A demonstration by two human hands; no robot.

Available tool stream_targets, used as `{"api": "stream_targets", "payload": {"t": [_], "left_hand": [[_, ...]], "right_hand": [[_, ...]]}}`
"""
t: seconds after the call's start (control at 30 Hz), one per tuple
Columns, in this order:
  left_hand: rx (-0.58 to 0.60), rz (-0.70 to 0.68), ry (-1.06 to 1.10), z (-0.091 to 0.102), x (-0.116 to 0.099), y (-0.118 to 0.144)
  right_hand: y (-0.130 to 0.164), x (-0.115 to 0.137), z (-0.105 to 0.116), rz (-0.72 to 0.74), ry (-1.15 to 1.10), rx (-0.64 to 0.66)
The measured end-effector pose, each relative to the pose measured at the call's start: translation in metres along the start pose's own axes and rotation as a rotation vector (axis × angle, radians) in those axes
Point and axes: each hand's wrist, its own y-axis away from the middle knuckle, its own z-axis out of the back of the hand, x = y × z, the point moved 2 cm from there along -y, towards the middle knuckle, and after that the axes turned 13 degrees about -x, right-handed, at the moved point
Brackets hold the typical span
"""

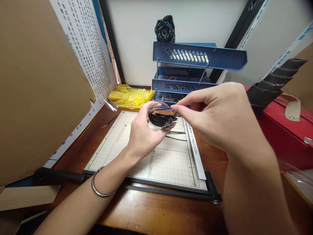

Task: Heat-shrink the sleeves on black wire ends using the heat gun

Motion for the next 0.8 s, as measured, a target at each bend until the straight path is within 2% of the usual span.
{"api": "stream_targets", "payload": {"t": [0.17, 0.33, 0.8], "left_hand": [[0.001, -0.004, -0.014, -0.0007, -0.0007, -0.0001], [-0.001, -0.012, 0.0, -0.0006, -0.0014, -0.0005], [0.001, -0.024, -0.008, -0.0008, -0.0011, 0.0001]], "right_hand": [[-0.0021, -0.0048, -0.0051, -0.01, 0.033, -0.007], [-0.0029, -0.0073, -0.0072, -0.051, 0.034, 0.055], [-0.004, -0.0078, -0.0096, -0.069, 0.004, 0.053]]}}
